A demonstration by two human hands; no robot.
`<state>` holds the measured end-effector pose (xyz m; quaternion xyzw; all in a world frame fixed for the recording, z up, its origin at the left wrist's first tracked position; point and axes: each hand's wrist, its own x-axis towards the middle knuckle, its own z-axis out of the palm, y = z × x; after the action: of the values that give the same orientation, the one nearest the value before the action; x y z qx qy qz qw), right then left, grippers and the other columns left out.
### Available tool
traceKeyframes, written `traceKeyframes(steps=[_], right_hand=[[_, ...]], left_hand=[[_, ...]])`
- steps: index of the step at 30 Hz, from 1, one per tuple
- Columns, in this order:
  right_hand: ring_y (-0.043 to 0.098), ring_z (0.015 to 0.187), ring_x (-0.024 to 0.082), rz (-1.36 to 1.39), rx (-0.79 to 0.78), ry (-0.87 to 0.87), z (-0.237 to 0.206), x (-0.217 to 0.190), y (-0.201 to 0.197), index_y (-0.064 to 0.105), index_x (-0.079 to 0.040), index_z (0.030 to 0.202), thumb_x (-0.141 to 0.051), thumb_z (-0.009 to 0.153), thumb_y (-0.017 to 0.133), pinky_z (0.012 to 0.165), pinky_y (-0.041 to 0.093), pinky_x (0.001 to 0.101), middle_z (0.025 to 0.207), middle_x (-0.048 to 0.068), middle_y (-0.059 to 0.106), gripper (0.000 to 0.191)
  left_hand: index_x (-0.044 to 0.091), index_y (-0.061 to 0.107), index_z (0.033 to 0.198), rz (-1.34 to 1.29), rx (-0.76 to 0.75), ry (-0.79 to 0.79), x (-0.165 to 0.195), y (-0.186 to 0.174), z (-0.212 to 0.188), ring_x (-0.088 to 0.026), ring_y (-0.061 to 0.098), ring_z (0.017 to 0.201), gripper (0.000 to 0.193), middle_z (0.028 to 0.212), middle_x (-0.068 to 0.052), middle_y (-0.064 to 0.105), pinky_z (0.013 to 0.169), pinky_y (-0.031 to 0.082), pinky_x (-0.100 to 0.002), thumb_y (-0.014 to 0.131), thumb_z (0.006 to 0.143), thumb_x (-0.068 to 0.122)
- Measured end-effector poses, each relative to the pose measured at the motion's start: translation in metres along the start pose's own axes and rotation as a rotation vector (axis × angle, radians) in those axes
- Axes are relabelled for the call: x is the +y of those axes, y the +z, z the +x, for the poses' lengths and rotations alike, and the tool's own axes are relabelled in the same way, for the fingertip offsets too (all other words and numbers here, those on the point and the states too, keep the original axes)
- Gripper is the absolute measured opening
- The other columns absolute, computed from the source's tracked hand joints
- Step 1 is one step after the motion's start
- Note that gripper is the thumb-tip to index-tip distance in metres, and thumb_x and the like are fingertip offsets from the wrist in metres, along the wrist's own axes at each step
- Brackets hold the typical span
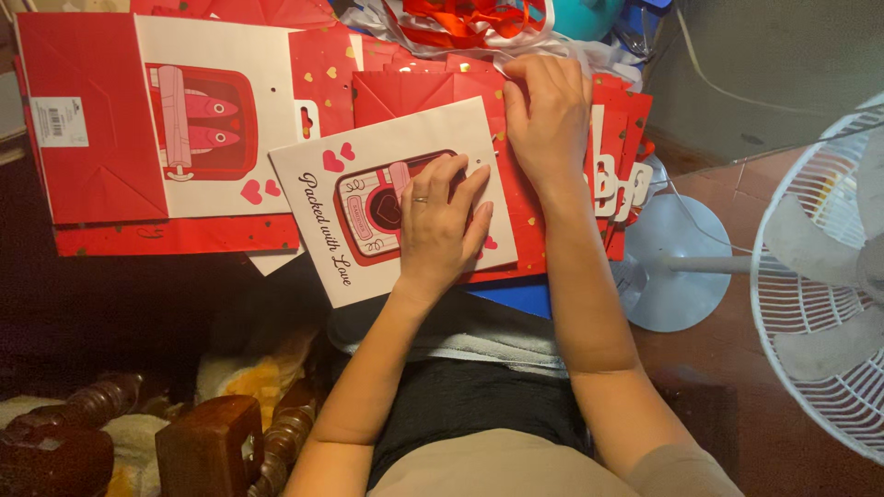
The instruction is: The person ties red and white ribbons onto Valentine's Day gift bags, threading the ribbon through the bag's handle and tying a knot. The person handles multiple red gift bags and ribbons, stacking finished bags as they work.
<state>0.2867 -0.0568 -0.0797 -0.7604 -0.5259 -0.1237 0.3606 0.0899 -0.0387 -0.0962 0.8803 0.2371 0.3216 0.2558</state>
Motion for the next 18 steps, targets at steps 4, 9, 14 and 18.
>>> traceKeyframes(steps=[4,9,14,18], right_hand=[[0.059,0.104,0.030,0.009,0.026,0.021,-0.0007,0.0015,0.0018,0.066,-0.005,0.103,-0.006,0.095,0.073,0.097,0.043,0.0429,0.103,0.007,0.068,0.010],[0.060,0.102,0.029,0.014,0.019,0.054,-0.0010,0.0033,0.0051,0.065,-0.006,0.096,-0.006,0.094,0.073,0.097,0.044,0.0425,0.100,0.005,0.068,0.008],[0.059,0.102,0.030,0.017,0.004,0.042,0.0004,0.0051,0.0052,0.064,-0.006,0.097,-0.004,0.096,0.070,0.097,0.043,0.0433,0.099,0.006,0.067,0.006],[0.059,0.102,0.030,0.013,-0.007,0.034,0.0014,0.0067,0.0050,0.063,-0.005,0.097,-0.005,0.097,0.070,0.099,0.043,0.0440,0.099,0.006,0.067,0.006]], left_hand=[[0.012,0.062,0.137,0.003,0.000,0.002,-0.0003,-0.0008,0.0010,-0.030,0.046,0.137,0.045,0.141,-0.010,0.051,0.115,0.036,-0.047,0.074,0.094,0.023],[0.013,0.062,0.136,0.009,0.002,-0.003,-0.0005,-0.0007,0.0023,-0.029,0.046,0.137,0.045,0.141,-0.009,0.051,0.115,0.036,-0.047,0.074,0.094,0.023],[0.013,0.062,0.136,0.011,0.004,-0.005,-0.0014,-0.0009,0.0026,-0.029,0.046,0.137,0.045,0.141,-0.009,0.051,0.115,0.036,-0.046,0.074,0.094,0.023],[0.013,0.063,0.136,0.017,0.007,-0.001,-0.0022,0.0001,0.0027,-0.029,0.046,0.138,0.045,0.141,-0.008,0.052,0.115,0.036,-0.046,0.074,0.094,0.023]])
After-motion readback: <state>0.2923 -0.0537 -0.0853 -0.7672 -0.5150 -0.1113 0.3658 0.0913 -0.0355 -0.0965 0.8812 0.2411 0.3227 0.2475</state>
